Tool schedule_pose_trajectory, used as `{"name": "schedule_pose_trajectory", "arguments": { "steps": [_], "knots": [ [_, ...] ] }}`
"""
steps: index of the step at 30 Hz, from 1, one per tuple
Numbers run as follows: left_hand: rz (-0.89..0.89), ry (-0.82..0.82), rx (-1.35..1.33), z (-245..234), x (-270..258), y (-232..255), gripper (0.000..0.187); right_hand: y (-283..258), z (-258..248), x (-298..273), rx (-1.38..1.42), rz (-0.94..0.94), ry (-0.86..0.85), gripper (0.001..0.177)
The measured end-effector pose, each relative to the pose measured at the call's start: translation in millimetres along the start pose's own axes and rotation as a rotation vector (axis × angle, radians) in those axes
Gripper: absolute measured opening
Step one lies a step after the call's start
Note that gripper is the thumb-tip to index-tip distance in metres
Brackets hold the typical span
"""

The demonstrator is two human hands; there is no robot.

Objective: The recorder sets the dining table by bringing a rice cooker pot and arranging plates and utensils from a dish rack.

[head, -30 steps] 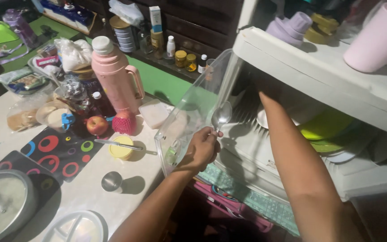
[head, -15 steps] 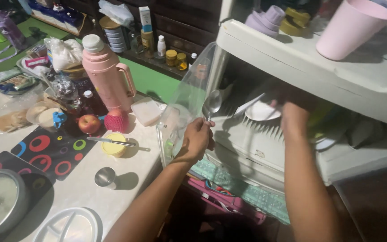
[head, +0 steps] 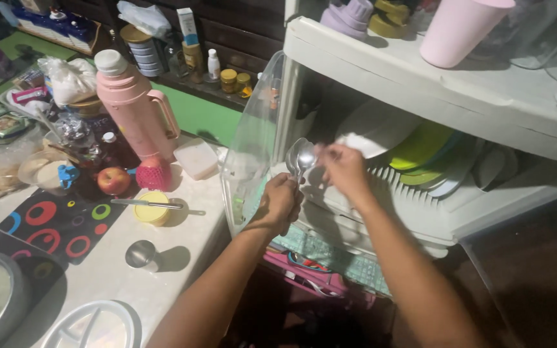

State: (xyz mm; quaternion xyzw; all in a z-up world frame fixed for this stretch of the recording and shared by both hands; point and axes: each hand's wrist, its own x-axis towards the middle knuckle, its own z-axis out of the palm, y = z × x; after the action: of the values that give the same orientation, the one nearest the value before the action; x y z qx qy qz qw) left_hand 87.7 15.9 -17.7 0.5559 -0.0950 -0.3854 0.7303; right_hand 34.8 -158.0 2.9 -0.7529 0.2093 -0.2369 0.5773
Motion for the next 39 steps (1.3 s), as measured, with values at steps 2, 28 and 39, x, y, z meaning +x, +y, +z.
{"name": "schedule_pose_trajectory", "arguments": {
  "steps": [2, 28, 39],
  "knots": [
    [-0.021, 0.021, 0.008, -3.0, -3.6, 5.3, 0.020, 3.8, -10.8, 26.6, -0.101, -0.102, 0.072, 0.022],
    [-0.037, 0.084, 0.121, -20.7, -28.8, 34.9, 0.024, 19.0, -76.3, 150.1, -0.931, -0.446, 0.313, 0.036],
    [0.093, -0.039, 0.121, -31.4, -31.6, 1.2, 0.023, 25.7, -104.8, 54.1, -0.356, -0.164, 0.268, 0.027]
  ]
}}
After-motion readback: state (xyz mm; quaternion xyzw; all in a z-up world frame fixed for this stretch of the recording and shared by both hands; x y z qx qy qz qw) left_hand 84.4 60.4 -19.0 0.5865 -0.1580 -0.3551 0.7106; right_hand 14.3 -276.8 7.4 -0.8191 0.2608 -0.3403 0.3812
